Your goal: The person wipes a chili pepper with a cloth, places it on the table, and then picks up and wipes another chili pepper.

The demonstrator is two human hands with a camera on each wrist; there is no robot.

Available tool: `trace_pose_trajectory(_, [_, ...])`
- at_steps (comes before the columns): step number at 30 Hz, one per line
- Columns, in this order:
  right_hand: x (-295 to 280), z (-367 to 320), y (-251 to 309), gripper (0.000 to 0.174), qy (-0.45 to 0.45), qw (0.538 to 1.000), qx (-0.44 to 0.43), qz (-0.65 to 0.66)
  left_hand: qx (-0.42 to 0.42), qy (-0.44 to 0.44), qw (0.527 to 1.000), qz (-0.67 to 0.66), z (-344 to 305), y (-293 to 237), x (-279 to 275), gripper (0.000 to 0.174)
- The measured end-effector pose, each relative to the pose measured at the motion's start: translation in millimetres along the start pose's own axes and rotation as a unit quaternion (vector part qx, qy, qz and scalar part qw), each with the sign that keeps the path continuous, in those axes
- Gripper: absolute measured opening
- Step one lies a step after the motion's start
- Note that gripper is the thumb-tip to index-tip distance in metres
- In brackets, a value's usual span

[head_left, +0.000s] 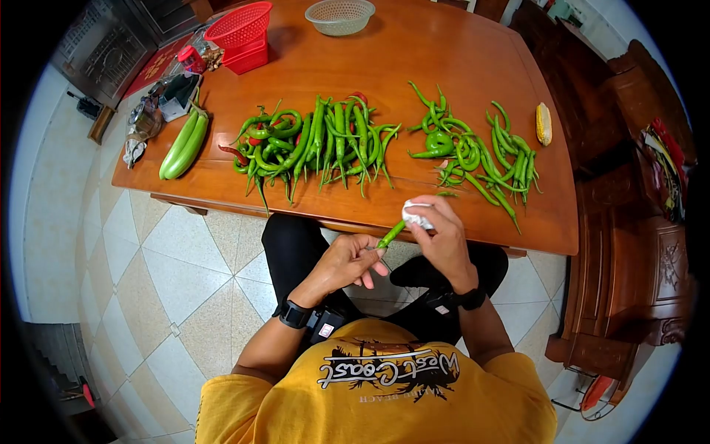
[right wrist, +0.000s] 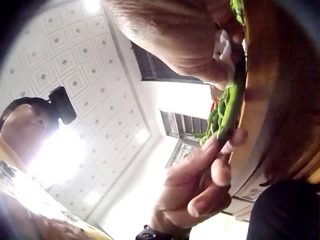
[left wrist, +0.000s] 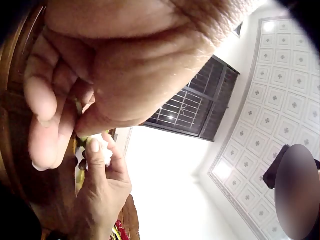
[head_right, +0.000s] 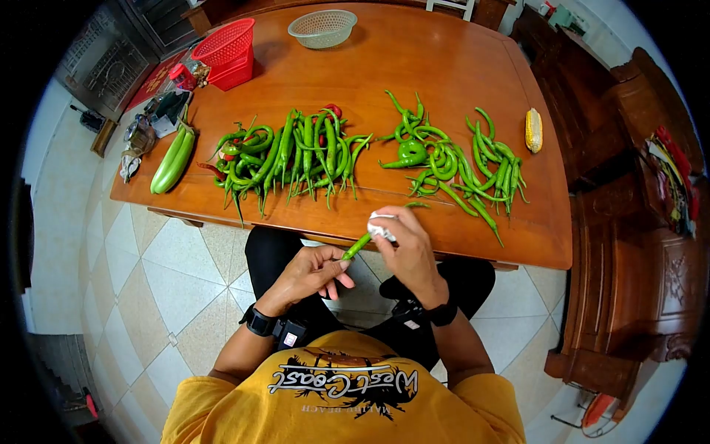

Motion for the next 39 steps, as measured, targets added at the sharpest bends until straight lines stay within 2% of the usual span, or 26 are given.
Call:
trace_pose_trajectory(7, [-25,11,-22,0.025,-0.057,0.996,0.007,-0.071,-0.006,-0.002,1.000,-0.006,-1,0,-1,0.031])
trace_pose_trajectory(10, [-20,9,-17,0.023,-0.047,0.998,0.007,-0.046,-0.005,0.000,1.000,-0.009,0,2,-1,0.031])
trace_pose_trajectory(20, [25,-15,33,0.025,0.107,0.991,-0.009,0.076,0.018,0.009,1.000,0.000,2,4,-1,0.024])
trace_pose_trajectory(24, [24,-14,28,0.024,0.108,0.992,-0.008,0.070,0.012,0.017,1.000,0.001,2,5,0,0.029])
trace_pose_trajectory(29, [0,2,11,0.023,0.018,1.000,-0.005,0.009,-0.007,0.037,0.999,-0.013,0,6,2,0.035])
trace_pose_trajectory(32, [-9,8,-1,0.019,-0.004,1.000,0.013,-0.024,-0.011,0.044,0.999,-0.015,2,10,2,0.036])
trace_pose_trajectory(35, [-5,5,6,0.022,0.015,1.000,0.003,0.020,-0.015,0.044,0.998,-0.032,2,12,0,0.038])
trace_pose_trajectory(39, [16,-7,17,0.023,0.089,0.995,0.001,0.047,-0.022,0.017,0.999,-0.039,4,13,-3,0.036])
Point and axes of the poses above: each hand's wrist, its own z-axis towards the middle knuckle, its own x-axis out of the palm, y = z × x, the point moved 6 cm from there along z, towards the middle knuckle, and after that the axes turned 4 degrees about -z, right-handed, at the moved point
